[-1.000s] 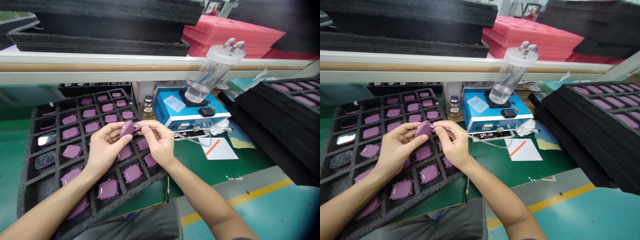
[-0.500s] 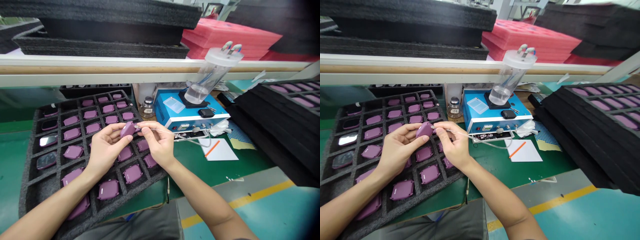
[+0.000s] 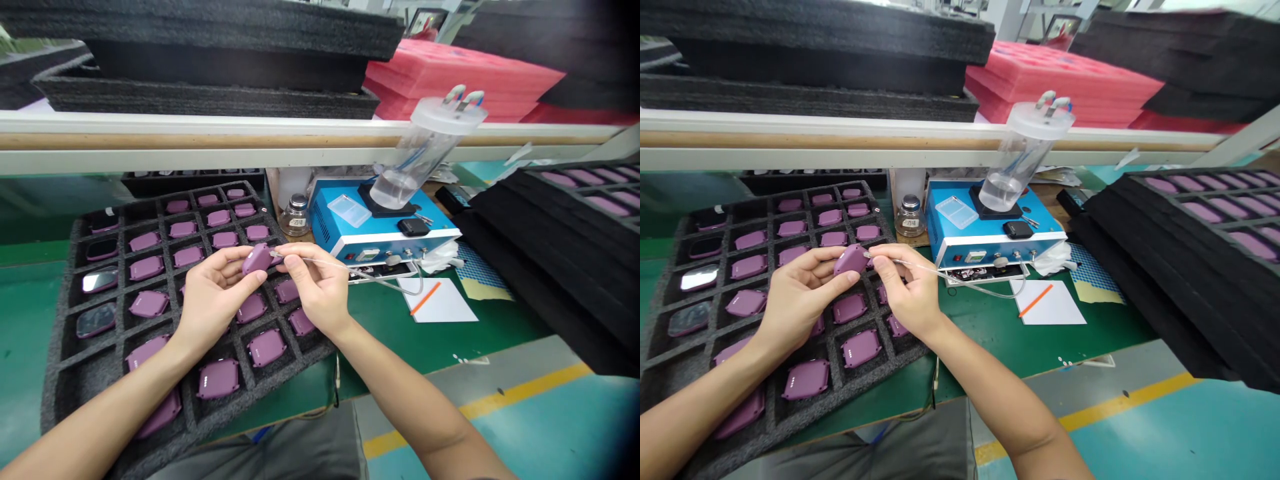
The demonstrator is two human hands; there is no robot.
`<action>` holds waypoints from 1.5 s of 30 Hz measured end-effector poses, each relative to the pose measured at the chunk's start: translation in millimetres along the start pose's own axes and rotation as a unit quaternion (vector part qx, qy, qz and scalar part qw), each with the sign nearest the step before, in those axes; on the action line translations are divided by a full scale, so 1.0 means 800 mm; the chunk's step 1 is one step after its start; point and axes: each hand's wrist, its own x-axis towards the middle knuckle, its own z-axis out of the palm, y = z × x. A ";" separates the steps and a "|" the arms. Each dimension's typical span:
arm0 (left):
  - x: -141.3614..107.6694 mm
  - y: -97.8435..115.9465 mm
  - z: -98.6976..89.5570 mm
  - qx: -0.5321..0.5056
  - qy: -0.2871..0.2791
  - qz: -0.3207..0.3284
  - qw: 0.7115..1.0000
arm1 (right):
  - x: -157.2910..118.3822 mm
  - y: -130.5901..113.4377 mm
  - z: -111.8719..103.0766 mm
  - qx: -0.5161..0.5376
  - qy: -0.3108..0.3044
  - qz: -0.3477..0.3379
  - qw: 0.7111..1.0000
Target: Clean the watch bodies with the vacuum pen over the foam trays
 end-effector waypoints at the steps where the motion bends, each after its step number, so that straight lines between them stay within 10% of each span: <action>1: 0.000 0.000 0.000 0.000 0.000 0.000 1.000 | 0.000 0.000 0.000 -0.004 0.000 0.001 1.000; 26: 0.001 0.005 0.009 0.021 0.013 0.019 1.000 | -0.006 -0.005 -0.002 -0.033 0.021 0.006 0.999; 32: 0.001 0.070 -0.012 0.008 0.062 0.009 0.998 | -0.018 -0.009 -0.001 -0.053 0.065 0.002 0.997; 37: -0.084 0.124 -0.093 0.088 0.139 -0.040 0.986 | -0.023 -0.009 -0.001 -0.051 0.048 0.021 0.997; 41: -0.185 0.094 -0.150 0.321 0.044 -0.077 0.943 | -0.024 -0.008 0.000 -0.044 0.051 0.036 0.997; 45: -0.248 0.045 -0.162 0.458 0.073 -0.055 0.884 | -0.025 -0.007 -0.001 -0.029 0.050 0.035 0.998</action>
